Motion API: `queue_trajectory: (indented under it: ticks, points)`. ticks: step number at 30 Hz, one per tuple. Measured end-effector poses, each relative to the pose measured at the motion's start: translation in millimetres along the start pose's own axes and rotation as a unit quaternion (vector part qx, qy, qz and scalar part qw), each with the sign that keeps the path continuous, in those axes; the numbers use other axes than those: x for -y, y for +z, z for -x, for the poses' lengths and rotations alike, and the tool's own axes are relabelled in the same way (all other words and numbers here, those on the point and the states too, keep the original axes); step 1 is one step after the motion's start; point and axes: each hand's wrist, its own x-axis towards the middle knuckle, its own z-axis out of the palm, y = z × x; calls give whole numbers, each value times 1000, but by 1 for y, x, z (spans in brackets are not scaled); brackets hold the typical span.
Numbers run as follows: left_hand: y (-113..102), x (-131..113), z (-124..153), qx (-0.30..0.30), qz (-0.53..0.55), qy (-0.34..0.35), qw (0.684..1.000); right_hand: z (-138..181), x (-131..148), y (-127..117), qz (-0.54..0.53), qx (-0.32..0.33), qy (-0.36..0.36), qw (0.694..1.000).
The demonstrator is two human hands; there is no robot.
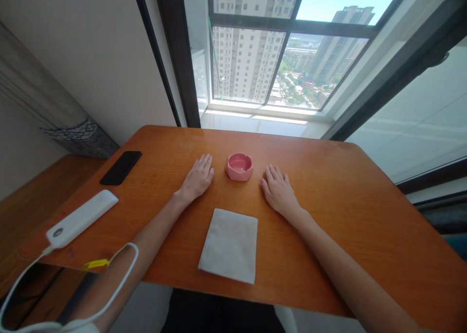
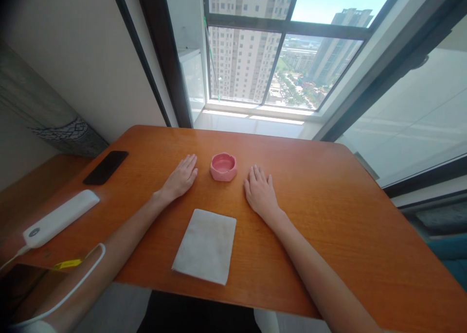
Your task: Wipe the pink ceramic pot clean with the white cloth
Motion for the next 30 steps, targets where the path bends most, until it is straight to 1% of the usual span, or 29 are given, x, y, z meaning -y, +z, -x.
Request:
queue_trajectory:
  ticks: [2,4,11,18,30]
  points:
    - [8,7,-12,21,-15,7,1000,-16,-7,5,10,-6,16,1000]
    - [13,7,-15,28,-32,23,999,-21,-9,10,19,-18,17,1000]
    - [14,6,-9,14,-53,38,998,-18,-12,22,24,-38,6,999]
    - [14,7,-9,17,-52,32,998,-18,-15,22,33,-42,4,999]
    - [10,5,-8,23,-45,28,998,-18,-17,25,16,-58,-1,998]
